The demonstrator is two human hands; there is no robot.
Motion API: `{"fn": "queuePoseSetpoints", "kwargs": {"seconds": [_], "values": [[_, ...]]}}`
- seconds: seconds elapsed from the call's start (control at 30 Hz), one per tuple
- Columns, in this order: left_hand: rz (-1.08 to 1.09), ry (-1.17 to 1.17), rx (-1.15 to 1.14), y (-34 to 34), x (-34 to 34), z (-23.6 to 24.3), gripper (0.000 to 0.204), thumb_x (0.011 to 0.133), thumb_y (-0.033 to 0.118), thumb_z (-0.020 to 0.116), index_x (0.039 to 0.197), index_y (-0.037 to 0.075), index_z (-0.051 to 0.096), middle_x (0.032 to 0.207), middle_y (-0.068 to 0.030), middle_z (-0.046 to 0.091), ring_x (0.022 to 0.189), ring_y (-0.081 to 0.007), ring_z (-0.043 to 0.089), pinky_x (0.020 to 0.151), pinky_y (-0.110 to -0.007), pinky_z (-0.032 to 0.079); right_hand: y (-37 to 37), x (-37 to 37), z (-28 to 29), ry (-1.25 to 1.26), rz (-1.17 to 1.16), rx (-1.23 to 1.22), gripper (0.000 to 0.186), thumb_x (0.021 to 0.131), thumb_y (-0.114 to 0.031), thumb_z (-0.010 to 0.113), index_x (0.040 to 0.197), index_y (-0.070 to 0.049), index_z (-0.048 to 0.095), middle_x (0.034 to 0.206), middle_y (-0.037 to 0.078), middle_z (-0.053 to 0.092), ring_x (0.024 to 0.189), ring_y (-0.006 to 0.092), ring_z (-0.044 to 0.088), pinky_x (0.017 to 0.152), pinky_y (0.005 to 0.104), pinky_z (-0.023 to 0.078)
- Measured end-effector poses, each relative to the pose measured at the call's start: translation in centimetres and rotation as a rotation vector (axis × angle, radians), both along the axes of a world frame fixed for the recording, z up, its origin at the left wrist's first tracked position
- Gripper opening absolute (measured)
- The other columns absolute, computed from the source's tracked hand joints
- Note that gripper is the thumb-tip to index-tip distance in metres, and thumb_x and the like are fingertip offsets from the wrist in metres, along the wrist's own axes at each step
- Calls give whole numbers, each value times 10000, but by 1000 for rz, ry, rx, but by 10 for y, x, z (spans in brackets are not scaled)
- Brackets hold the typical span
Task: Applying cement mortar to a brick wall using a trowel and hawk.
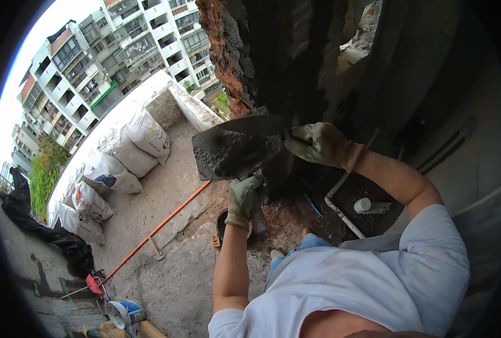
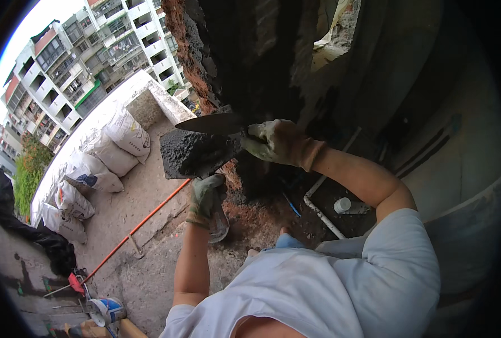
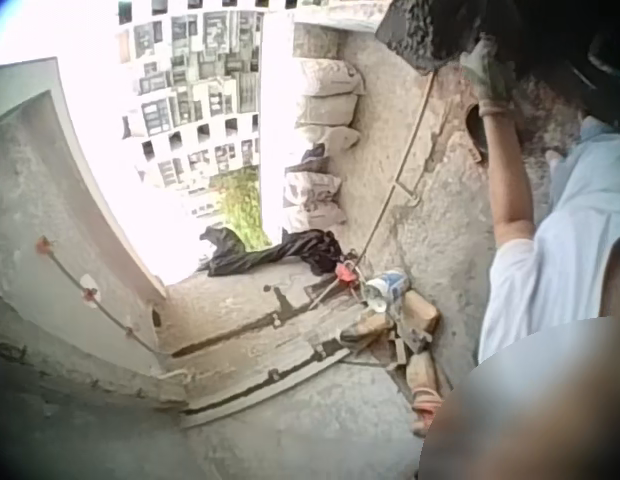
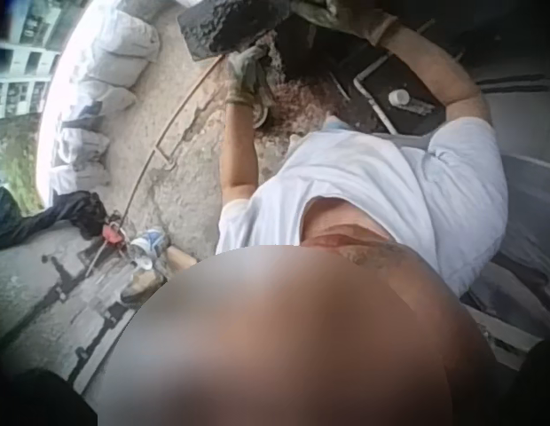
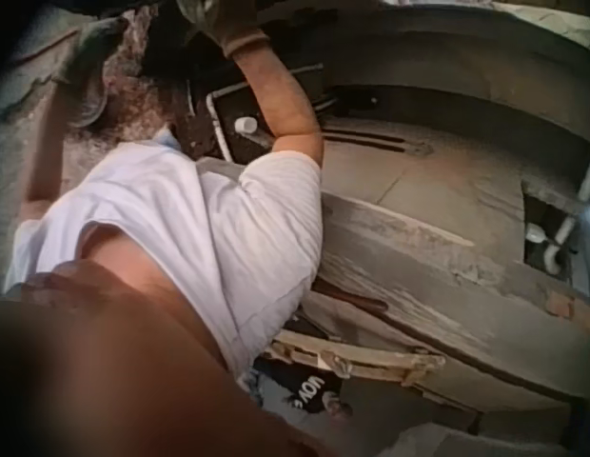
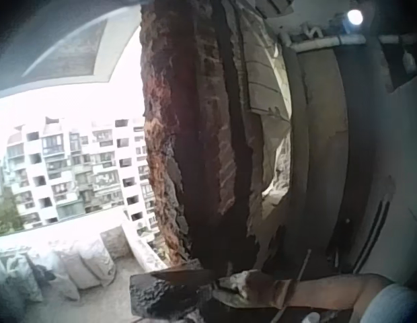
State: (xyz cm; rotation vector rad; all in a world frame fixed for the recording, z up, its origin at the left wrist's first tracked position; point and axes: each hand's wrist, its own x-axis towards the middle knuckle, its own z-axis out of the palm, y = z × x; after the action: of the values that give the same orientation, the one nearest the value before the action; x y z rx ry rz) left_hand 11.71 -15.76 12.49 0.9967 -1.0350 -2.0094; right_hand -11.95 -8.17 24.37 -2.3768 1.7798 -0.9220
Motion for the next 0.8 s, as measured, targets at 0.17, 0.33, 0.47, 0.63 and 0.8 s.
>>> {"fn": "queuePoseSetpoints", "kwargs": {"seconds": [0.17,0.33,0.47,0.63,0.8], "values": [[62,-93,-94,3,-19,44,177,767,117,675,927,67,618,750,-31,611,564,-159,579,484,-301,481,11,0,-9,440,-4,-214,289,854,-292,710,988,-36,702,735,96,653,648,280,648,565,374,514],[30,-101,-190,59,-51,-2,137,793,122,692,887,34,647,728,-7,594,552,-125,549,492,-292,472,-7,0,-22,317,-74,-385,217,858,-231,720,902,-19,696,767,97,663,655,222,636,593,343,506],[36,-80,-118,38,-57,-23,104,790,110,693,852,31,664,741,-12,607,579,-122,557,503,-307,487,3,14,-18,-504,-131,96,286,885,-307,692,832,-28,664,731,197,601,711,366,647,592,380,477],[-14,76,-39,25,-55,-14,78,795,90,679,834,24,691,729,-1,610,586,-125,568,519,-295,495,6,-42,26,-79,-163,-141,258,877,-301,697,843,-47,670,730,151,635,701,337,653,605,385,509],[-95,-29,-224,21,-50,24,188,807,92,678,977,13,682,747,-12,624,595,-139,579,537,-295,500,20,-49,65,365,-16,-293,231,831,-205,744,972,-26,708,722,107,660,656,269,665,575,353,527]]}}
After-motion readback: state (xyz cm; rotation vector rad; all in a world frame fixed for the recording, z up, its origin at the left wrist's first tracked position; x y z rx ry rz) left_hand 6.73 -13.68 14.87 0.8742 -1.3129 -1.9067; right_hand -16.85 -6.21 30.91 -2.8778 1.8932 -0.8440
